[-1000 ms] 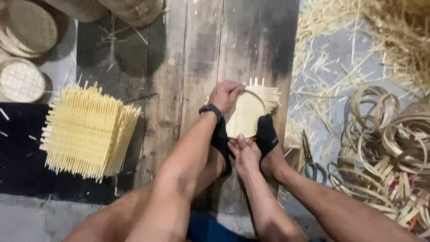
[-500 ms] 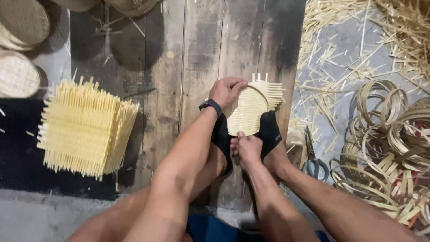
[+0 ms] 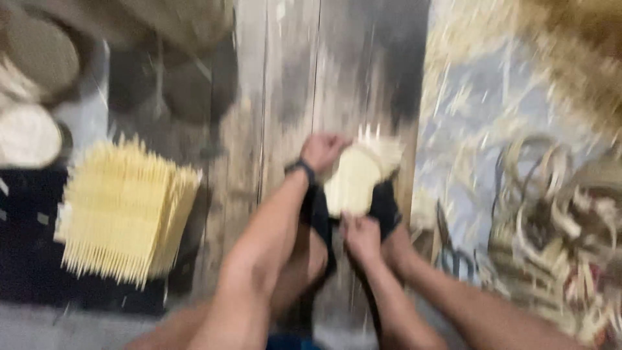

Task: Weaving, trimming with scissors, and sanding bamboo strips to construct round trays or steamer liners.

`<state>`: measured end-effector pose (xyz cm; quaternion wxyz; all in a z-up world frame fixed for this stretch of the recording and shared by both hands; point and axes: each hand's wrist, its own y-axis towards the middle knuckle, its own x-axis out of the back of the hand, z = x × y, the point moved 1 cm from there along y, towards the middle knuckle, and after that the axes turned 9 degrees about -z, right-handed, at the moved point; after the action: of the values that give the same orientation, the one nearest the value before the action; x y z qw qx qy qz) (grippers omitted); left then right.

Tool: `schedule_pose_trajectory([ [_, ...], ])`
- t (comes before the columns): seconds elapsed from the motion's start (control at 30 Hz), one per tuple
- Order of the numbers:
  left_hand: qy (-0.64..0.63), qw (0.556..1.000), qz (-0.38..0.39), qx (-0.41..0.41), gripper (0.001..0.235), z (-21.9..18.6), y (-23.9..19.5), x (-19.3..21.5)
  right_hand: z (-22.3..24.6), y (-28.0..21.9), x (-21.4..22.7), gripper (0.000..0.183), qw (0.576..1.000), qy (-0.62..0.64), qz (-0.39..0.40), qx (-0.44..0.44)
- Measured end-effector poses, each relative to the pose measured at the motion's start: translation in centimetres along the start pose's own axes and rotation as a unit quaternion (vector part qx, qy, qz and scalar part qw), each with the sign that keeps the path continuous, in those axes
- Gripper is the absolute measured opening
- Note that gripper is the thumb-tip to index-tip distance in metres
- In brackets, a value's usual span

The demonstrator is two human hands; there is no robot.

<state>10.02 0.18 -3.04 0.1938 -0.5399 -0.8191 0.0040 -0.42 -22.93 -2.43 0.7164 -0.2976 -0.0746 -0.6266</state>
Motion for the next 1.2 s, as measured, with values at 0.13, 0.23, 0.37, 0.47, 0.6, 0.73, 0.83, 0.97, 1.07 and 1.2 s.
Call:
schedule_pose_trajectory([
  [0.13,0.097,0.994,0.007,0.046,0.034,4.0,-0.1,-1.5,9.5,4.0,3.0,0.034,0.989,-0.086,0.019,0.116],
  [0.23,0.014,0.995,0.007,0.1,0.031,1.9,-1.8,-0.9,14.0,8.5,3.1,0.02,0.924,-0.099,-0.047,0.367],
  [0.37,0.015,0.999,-0.013,0.049,0.027,1.1,-1.3,-0.3,8.5,15.4,-0.8,0.021,0.981,-0.007,0.109,0.159],
  [0.47,-0.096,0.99,-0.017,0.099,0.024,1.5,-0.4,-0.1,7.4,16.5,-1.7,0.029,0.981,-0.006,0.132,0.142],
  [0.6,-0.067,0.987,-0.011,0.143,0.028,3.1,-1.8,-0.8,6.9,16.5,-1.6,0.035,0.986,0.006,0.151,0.069],
  [0.73,-0.106,0.987,-0.034,0.116,0.027,3.9,-0.1,0.3,9.9,16.9,0.4,0.036,0.991,0.026,0.12,0.047],
  [0.83,-0.105,0.987,0.007,0.121,0.031,4.1,-0.6,0.6,11.4,19.4,8.5,0.04,0.99,-0.065,0.098,0.079],
  [0.97,-0.033,0.984,0.098,0.143,0.045,-3.2,-2.5,1.4,19.8,17.7,24.5,0.037,0.865,-0.434,0.135,0.212],
  [1.07,0.055,0.998,0.028,0.01,0.034,-11.6,-6.1,2.1,18.7,11.6,32.3,0.038,0.853,-0.494,0.114,0.124],
  [1.2,0.197,0.94,-0.081,-0.268,0.03,-12.3,-8.8,0.3,-1.5,8.8,32.8,0.04,0.914,-0.378,0.149,-0.001],
])
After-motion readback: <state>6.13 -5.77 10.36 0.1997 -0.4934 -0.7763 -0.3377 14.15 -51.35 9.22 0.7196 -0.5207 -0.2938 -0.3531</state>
